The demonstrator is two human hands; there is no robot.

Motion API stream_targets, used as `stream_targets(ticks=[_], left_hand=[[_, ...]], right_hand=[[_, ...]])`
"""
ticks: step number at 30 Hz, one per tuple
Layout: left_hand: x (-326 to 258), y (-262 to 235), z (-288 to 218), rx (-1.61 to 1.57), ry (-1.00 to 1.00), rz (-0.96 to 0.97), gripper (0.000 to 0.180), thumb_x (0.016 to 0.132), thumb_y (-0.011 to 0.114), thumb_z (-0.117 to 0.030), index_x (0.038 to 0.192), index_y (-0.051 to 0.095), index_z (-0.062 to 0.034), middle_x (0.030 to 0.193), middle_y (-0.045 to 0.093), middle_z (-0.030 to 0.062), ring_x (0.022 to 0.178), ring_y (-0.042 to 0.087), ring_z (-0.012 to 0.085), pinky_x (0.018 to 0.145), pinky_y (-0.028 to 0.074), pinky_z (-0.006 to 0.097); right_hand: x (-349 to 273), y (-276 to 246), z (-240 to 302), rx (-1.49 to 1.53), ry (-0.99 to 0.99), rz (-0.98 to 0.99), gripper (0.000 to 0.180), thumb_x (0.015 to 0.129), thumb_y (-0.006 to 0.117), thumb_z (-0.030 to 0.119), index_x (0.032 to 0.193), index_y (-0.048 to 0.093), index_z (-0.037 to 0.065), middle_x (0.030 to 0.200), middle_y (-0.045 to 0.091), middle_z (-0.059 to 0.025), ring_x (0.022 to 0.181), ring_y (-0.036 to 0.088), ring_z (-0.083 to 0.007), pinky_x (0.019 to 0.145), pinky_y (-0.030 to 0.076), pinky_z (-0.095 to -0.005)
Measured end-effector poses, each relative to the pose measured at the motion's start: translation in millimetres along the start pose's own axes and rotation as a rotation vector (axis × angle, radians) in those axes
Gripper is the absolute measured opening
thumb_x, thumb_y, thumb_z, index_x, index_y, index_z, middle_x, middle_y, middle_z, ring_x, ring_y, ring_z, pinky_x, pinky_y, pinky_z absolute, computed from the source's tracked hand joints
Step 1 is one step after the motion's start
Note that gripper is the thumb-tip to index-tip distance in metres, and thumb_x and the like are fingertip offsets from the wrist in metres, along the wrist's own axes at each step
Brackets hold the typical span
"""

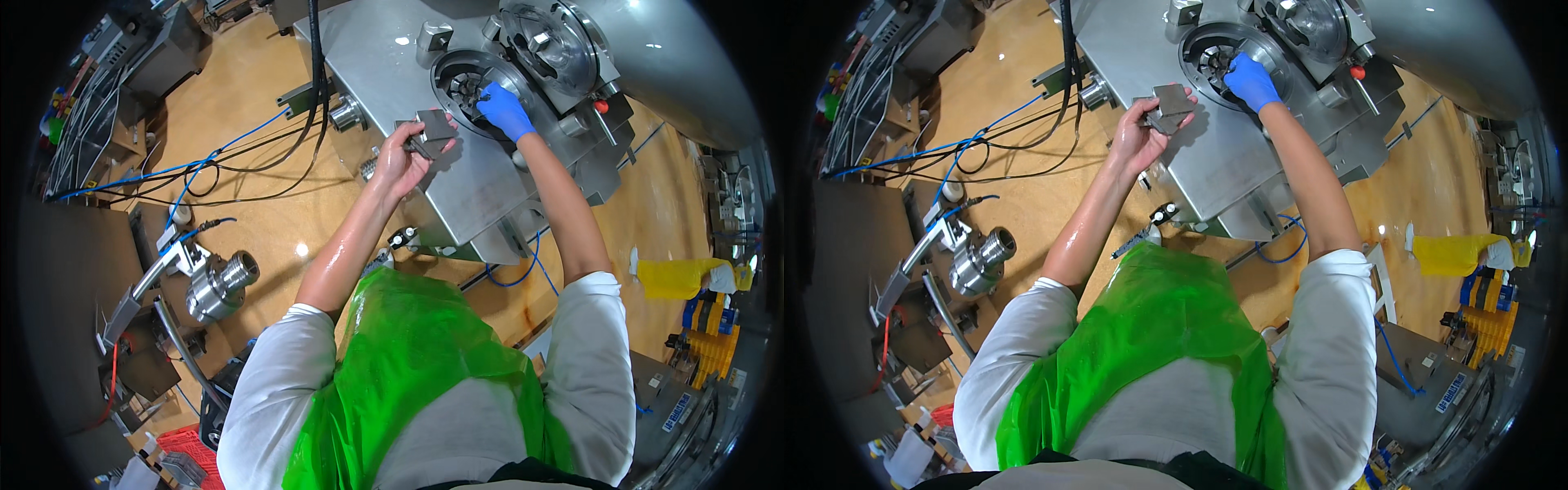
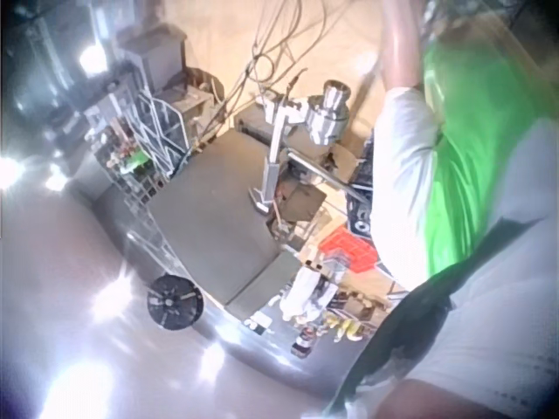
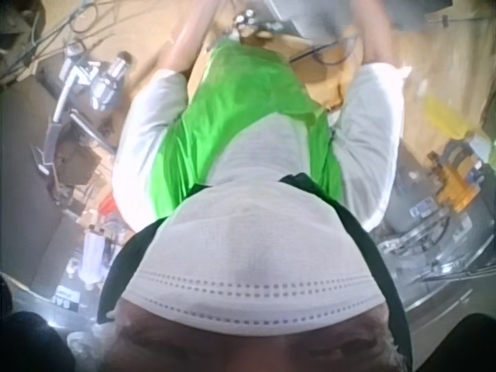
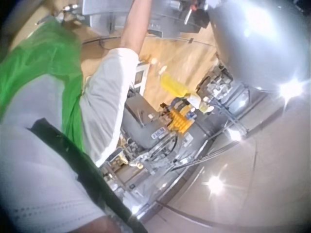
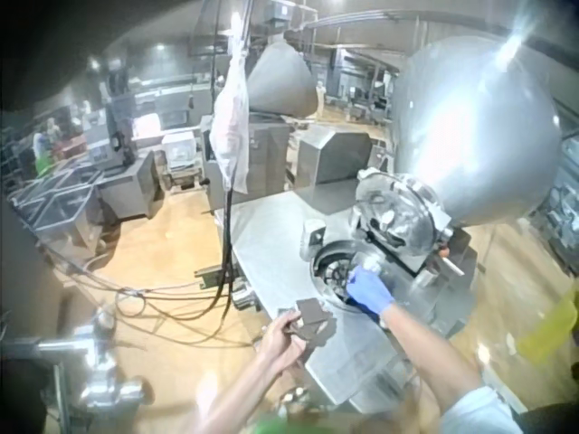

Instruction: The person cleans a metal rod with a red cloth and places it in a basket. They then pick up small metal parts from the basket and insert them into a circular opening on a machine, repeating this process several times.

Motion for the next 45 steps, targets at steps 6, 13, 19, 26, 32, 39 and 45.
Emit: stream_targets(ticks=[6, 13, 19, 26, 32, 39, 45], left_hand=[[54, -17, -1, -0.045, 0.015, -0.041, 0.035, 0.096, 0.048, -0.013, 0.125, 0.046, 0.0059, 0.12, 0.057, 0.0208, 0.112, 0.059, 0.0319, 0.094, 0.053, 0.045], [72, -27, 1, -0.01, 0.005, -0.051, 0.031, 0.097, 0.049, -0.013, 0.124, 0.047, 0.0031, 0.119, 0.057, 0.0224, 0.111, 0.059, 0.0312, 0.092, 0.054, 0.044], [74, -28, 1, -0.073, -0.017, -0.01, 0.036, 0.095, 0.046, -0.01, 0.127, 0.043, 0.0072, 0.123, 0.054, 0.0258, 0.113, 0.058, 0.0327, 0.097, 0.052, 0.042], [71, -32, 3, 0.002, 0.01, -0.102, 0.037, 0.091, 0.05, -0.004, 0.124, 0.044, 0.0113, 0.122, 0.054, 0.0267, 0.11, 0.059, 0.0337, 0.098, 0.052, 0.039], [72, -27, 4, 0.035, 0.007, -0.086, 0.034, 0.088, 0.053, 0.004, 0.12, 0.046, 0.0102, 0.117, 0.056, 0.0221, 0.108, 0.06, 0.0302, 0.095, 0.055, 0.04], [71, -23, 4, 0.12, 0.022, -0.083, 0.043, 0.084, 0.057, 0.007, 0.125, 0.044, 0.0031, 0.115, 0.056, 0.0186, 0.103, 0.062, 0.0283, 0.089, 0.058, 0.04], [69, -18, 6, 0.246, -0.019, -0.061, 0.043, 0.087, 0.058, 0.001, 0.128, 0.043, 0.0017, 0.109, 0.058, 0.0131, 0.099, 0.062, 0.024, 0.084, 0.059, 0.037]], right_hand=[[22, -3, 0, -0.086, 0.11, 0.159, 0.036, 0.076, 0.066, 0.022, 0.101, 0.058, -0.001, 0.094, 0.064, -0.0266, 0.094, 0.061, -0.0424, 0.081, 0.049, -0.0458], [25, 21, -10, -0.185, -0.079, 0.132, 0.03, 0.086, 0.053, 0.025, 0.091, 0.064, -0.002, 0.093, 0.065, -0.0262, 0.09, 0.062, -0.0424, 0.081, 0.05, -0.0479], [21, 29, -47, -0.002, -0.177, 0.274, 0.023, 0.086, 0.055, 0.024, 0.092, 0.07, 0.007, 0.09, 0.067, -0.0192, 0.085, 0.063, -0.0388, 0.078, 0.05, -0.0445], [25, 23, -50, 0.247, -0.023, 0.271, 0.028, 0.078, 0.071, 0.021, 0.101, 0.069, 0.006, 0.087, 0.068, -0.0136, 0.079, 0.065, -0.025, 0.076, 0.051, -0.0364], [21, 25, -55, 0.173, -0.111, 0.305, 0.037, 0.072, 0.078, 0.017, 0.106, 0.067, 0.006, 0.082, 0.065, -0.0069, 0.073, 0.061, -0.0167, 0.073, 0.051, -0.0298], [-28, -34, 54, 1.175, 0.24, 0.588, 0.03, 0.088, 0.066, 0.029, 0.111, 0.062, 0.01, 0.087, 0.063, 0.0005, 0.075, 0.058, -0.0067, 0.065, 0.048, -0.0216], [-14, -33, 37, 0.752, -0.097, 0.412, 0.032, 0.087, 0.064, 0.022, 0.117, 0.056, 0.012, 0.091, 0.059, -0.0001, 0.078, 0.056, -0.0066, 0.062, 0.046, -0.0215]])
Point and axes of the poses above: each hand's wrist, its own x-axis towards the middle knuckle, its own y-axis out of the palm, z = x × y, the point moved 2 cm from there along x, towards the middle knuckle
